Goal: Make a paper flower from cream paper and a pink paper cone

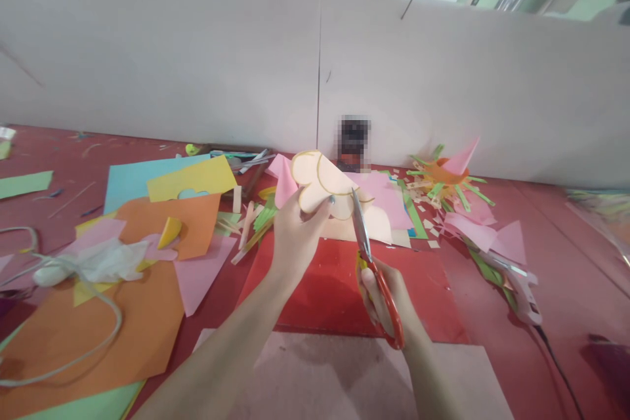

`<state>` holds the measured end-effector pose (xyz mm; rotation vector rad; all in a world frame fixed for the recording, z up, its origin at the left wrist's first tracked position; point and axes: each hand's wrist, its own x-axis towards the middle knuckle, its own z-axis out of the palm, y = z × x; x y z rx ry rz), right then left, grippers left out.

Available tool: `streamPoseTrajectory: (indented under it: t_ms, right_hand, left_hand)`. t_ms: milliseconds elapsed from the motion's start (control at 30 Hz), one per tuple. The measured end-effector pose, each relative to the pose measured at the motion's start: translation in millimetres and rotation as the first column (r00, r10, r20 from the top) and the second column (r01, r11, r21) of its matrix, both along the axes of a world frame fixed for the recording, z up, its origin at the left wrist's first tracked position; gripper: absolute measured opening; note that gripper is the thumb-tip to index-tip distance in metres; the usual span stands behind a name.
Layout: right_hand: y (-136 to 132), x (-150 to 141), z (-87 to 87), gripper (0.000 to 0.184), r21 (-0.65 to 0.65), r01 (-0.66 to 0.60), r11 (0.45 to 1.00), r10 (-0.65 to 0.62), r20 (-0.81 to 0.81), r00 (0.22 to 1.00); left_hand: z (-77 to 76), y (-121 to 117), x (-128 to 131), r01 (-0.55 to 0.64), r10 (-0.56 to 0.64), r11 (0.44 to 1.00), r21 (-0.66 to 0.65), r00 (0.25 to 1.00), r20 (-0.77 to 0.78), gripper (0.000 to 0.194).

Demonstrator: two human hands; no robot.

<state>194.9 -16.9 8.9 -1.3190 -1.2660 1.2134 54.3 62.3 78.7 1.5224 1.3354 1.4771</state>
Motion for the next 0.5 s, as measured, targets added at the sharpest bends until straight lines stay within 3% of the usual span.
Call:
streamPoseTrajectory:
  t_ms: [333, 433, 500]
  right_hand:
    - [0.7, 0.5, -1.9, 0.046, 0.003, 0.016, 1.0, -0.016, 0.031, 0.999]
    - [0.3, 0.6, -0.5, 0.046, -0.008, 0.015, 1.0, -0.015, 0.035, 0.999]
    - [0.5, 0.3, 0.9, 0.045, -0.002, 0.018, 1.0, -0.018, 0.029, 0.999]
  left_hand:
    - [2.7, -0.2, -0.2, 0.005, -0.005, 1.0, -0.003, 1.0, 0.017, 0.017]
    - [7.6, -0.1, -2.3, -0.048, 0.048, 0.999, -0.018, 0.999, -0.024, 0.013]
    - [8.2, 1.2, -3.1, -0.102, 0.1, 0.994, -0.044, 0.994, -0.034, 0.02]
